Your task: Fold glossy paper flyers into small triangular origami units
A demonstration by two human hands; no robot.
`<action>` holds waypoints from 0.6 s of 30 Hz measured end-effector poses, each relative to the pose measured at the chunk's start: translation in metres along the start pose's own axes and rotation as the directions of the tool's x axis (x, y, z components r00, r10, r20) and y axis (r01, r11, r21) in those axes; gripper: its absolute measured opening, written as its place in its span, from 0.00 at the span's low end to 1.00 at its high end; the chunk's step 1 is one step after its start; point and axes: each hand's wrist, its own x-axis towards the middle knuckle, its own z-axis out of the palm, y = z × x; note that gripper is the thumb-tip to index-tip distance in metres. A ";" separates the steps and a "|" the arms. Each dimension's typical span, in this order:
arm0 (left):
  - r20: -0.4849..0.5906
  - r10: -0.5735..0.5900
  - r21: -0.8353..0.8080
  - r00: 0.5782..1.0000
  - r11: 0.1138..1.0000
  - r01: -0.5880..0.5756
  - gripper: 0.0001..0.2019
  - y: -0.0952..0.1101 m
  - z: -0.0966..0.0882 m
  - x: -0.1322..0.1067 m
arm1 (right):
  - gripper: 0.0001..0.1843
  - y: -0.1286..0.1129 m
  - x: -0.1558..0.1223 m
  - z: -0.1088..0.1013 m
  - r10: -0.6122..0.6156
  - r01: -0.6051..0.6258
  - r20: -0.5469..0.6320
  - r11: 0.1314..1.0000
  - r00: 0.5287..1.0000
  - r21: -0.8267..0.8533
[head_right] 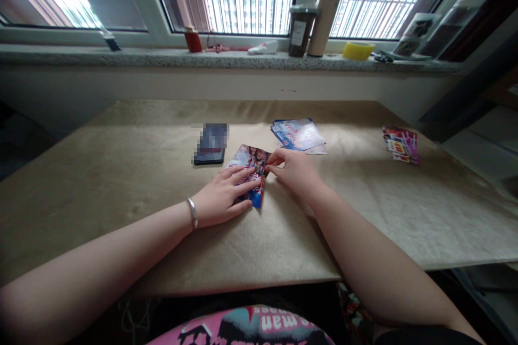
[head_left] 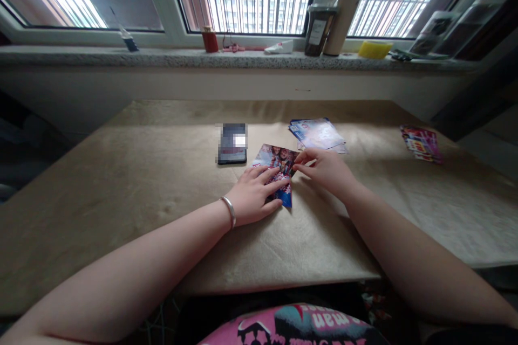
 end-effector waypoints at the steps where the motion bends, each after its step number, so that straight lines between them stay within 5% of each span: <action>1: 0.002 -0.002 0.000 1.000 1.000 0.002 0.24 0.000 0.000 0.000 | 0.05 -0.001 0.000 0.000 0.000 0.000 -0.001 1.000 1.000 0.003; 5: 0.000 0.001 -0.003 1.000 1.000 -0.001 0.24 0.000 -0.001 0.000 | 0.07 -0.005 -0.002 0.001 0.008 -0.007 -0.038 1.000 0.999 0.010; 10: 0.019 -0.002 0.003 1.000 1.000 0.002 0.25 0.001 -0.004 0.001 | 0.24 -0.006 0.001 0.004 0.061 -0.050 -0.063 0.985 0.996 0.166; 13: 0.040 -0.018 0.000 0.999 1.000 0.018 0.28 0.002 -0.004 0.001 | 0.12 -0.004 0.003 0.004 0.138 -0.140 0.024 0.961 0.990 0.240; 18: 0.041 -0.025 -0.009 0.999 1.000 0.026 0.29 -0.001 0.000 0.001 | 0.13 -0.003 0.002 0.002 0.111 -0.115 0.046 0.988 0.993 0.100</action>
